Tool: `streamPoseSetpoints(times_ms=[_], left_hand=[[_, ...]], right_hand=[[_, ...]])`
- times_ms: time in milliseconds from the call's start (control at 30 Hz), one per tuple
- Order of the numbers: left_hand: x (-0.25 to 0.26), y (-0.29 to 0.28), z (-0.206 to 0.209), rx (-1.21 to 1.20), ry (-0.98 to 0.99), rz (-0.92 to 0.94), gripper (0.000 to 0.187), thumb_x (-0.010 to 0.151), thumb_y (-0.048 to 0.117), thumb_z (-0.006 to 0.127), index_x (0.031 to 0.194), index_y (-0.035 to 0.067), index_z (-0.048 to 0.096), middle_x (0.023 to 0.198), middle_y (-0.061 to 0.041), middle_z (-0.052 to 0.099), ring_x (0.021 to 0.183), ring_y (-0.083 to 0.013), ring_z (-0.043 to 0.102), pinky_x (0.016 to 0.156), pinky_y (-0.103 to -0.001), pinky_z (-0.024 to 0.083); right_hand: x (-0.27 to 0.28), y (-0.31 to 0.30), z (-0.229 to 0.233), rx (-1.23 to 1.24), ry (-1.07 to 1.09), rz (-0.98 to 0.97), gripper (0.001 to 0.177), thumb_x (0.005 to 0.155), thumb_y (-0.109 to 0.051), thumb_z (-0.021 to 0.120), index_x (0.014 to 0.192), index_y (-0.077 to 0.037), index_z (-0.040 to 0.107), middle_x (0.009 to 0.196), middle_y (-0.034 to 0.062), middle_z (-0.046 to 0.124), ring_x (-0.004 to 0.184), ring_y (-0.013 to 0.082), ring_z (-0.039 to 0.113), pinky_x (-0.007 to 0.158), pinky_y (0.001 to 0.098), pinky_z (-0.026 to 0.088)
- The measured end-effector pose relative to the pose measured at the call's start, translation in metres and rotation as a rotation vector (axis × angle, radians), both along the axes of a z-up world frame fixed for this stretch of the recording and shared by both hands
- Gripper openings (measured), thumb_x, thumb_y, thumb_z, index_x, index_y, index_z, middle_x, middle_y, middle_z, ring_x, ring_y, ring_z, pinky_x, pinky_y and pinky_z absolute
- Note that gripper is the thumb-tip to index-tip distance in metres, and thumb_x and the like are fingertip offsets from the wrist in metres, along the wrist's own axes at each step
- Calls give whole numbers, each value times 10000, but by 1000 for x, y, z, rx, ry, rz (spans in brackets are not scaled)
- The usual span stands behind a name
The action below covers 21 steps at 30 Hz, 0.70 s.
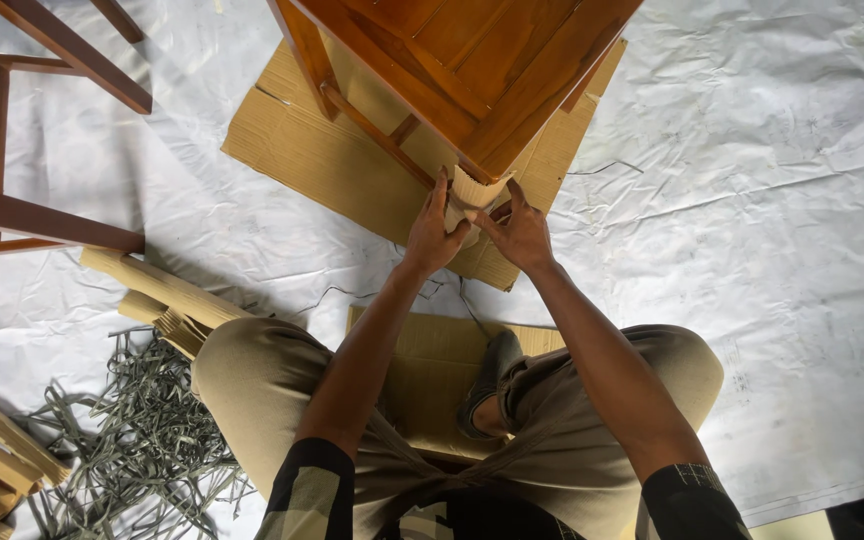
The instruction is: Wrapping wooden chair legs with protective cardboard and securing them with wire ties.
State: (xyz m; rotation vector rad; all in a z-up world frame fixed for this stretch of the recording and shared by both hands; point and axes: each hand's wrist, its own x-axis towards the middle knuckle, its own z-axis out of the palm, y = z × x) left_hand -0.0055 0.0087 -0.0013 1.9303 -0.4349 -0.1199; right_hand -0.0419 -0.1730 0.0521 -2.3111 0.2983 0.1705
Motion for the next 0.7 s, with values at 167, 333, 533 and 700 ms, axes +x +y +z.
streamPoseSetpoints(times_ms=[167, 333, 533, 700], left_hand=[[-4, 4, -19, 38, -8, 21, 952, 917, 172, 688, 1668, 152, 103, 1517, -242, 436, 1394, -477, 469, 1037, -569, 518], [-17, 21, -34, 85, 22, 62, 873, 944, 148, 653, 1664, 174, 160, 1501, -240, 449, 1376, -486, 484, 1028, -584, 513], [-36, 53, -52, 242, 106, 114, 768, 946, 214, 640, 1635, 204, 303, 1524, -170, 446, 1368, -406, 519, 1023, -531, 524], [-66, 91, -44, 294, 192, 168, 604, 951, 194, 642, 1532, 138, 487, 1491, -224, 473, 1310, -473, 550, 1014, -576, 522]], right_hand=[[-7, -1, 1, -18, 71, -16, 1019, 878, -684, 729, 1548, -9, 362, 1037, 93, 764, 998, 281, 741, 905, 460, 582], [-17, -3, -35, -249, 297, 18, 901, 920, -627, 592, 1577, -64, 340, 1106, 90, 769, 1116, 361, 706, 971, 524, 547], [-33, 3, -101, -510, 449, 273, 654, 918, -497, 624, 1397, -54, 584, 1135, 246, 732, 1127, 463, 693, 941, 546, 541], [-41, 50, -87, -491, 448, 501, 557, 932, -390, 631, 1282, 44, 643, 1125, 299, 726, 1101, 488, 696, 910, 583, 557]])
